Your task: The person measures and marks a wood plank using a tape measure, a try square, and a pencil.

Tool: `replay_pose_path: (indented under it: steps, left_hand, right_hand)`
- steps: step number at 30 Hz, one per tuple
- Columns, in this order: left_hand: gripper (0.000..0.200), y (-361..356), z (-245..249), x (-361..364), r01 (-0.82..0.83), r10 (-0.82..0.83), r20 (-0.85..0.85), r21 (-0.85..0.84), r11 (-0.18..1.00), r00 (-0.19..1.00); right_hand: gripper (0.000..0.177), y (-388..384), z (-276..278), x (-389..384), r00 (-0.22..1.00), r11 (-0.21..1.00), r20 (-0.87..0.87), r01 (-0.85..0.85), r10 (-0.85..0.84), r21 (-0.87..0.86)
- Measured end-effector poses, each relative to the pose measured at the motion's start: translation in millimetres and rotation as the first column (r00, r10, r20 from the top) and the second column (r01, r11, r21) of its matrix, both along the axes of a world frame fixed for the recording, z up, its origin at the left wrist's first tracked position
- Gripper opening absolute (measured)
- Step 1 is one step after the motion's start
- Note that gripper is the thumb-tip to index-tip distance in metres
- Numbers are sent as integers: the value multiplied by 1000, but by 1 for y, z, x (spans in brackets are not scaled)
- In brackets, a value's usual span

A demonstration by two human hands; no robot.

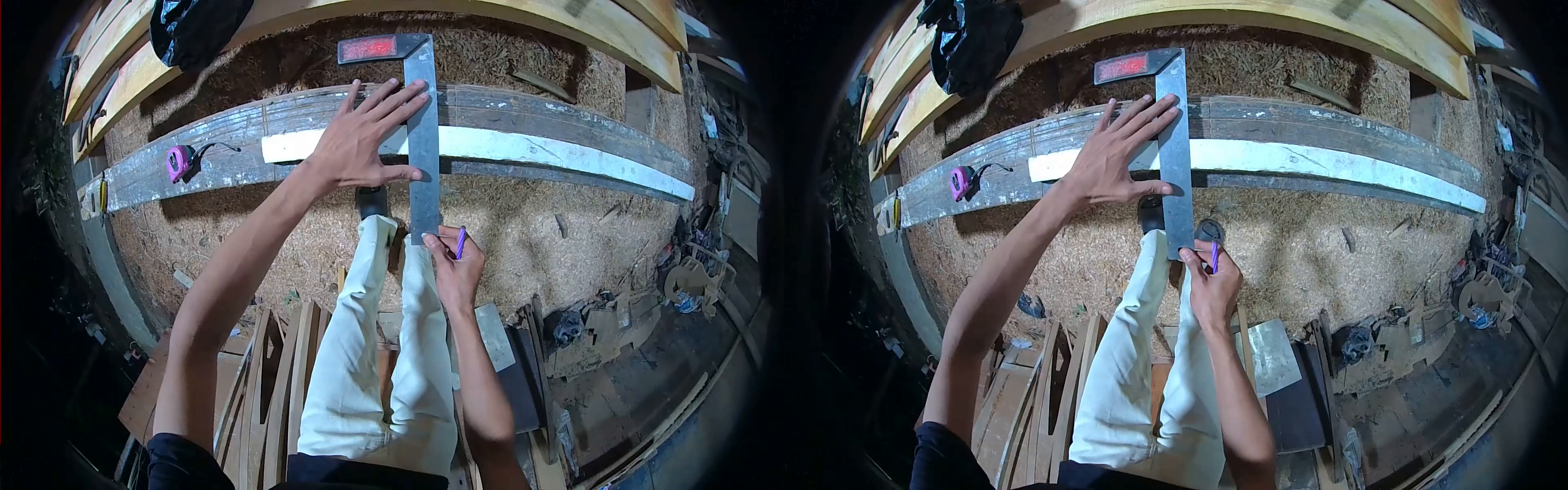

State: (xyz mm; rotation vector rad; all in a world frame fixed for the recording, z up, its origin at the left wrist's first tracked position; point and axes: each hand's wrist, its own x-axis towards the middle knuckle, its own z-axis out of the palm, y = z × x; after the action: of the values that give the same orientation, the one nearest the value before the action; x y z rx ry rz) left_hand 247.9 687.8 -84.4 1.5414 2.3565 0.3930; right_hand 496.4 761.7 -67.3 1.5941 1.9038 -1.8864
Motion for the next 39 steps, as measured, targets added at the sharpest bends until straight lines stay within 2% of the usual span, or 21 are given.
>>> replay_pose_path:
  steps: [5,11,13,14,17,19,21,22,26,29,31,35,38,39]
  left_hand:
    - [117,2,1,-1,-8,8,-3,-4,1000,1000]
    - [113,1,2,-1,-7,8,-20,29,1000,1000]
    - [106,-2,4,0,36,-34,-136,16,999,990]
    - [97,-5,5,2,46,-40,-138,38,998,990]
    - [94,-10,1,5,1,9,-166,62,998,986]
    - [92,-10,2,4,-13,24,-152,73,997,988]
    - [92,-8,2,3,-77,92,-99,148,986,991]
    - [91,-6,3,4,-85,102,-102,155,984,990]
    - [90,-7,4,4,-55,70,-102,147,988,992]
    - [88,-4,6,2,-56,63,-40,153,987,997]
    - [64,-4,5,2,-105,100,35,198,975,994]
    - [49,-4,3,-7,-103,90,72,196,975,993]
    - [49,-3,3,-13,-36,28,42,196,980,999]
    - [49,-3,3,-15,-29,18,53,210,977,998]
  right_hand:
    - [26,-10,-12,3,996,998,-64,60,-61,-22]
    - [25,-10,-4,2,998,999,-39,48,-47,23]
    - [24,-11,2,5,999,999,-33,43,-42,20]
    - [23,-13,6,9,999,999,-20,38,-38,17]
    - [22,-20,10,31,1000,999,22,8,-7,-39]
    - [21,-23,13,47,998,999,52,-43,42,6]
    - [19,-24,13,61,997,997,62,-38,42,-63]
    - [17,-24,11,68,995,997,77,-60,63,-38]
    - [17,-26,7,80,995,993,82,-44,53,-111]
    - [17,-28,10,74,996,992,74,-32,42,-120]
    - [16,-28,13,71,992,993,104,-60,71,-100]
    - [20,-28,14,69,985,989,119,-112,123,-92]
    - [26,-23,12,58,987,968,24,-161,159,195]
    - [26,-20,12,53,987,968,23,-160,159,194]
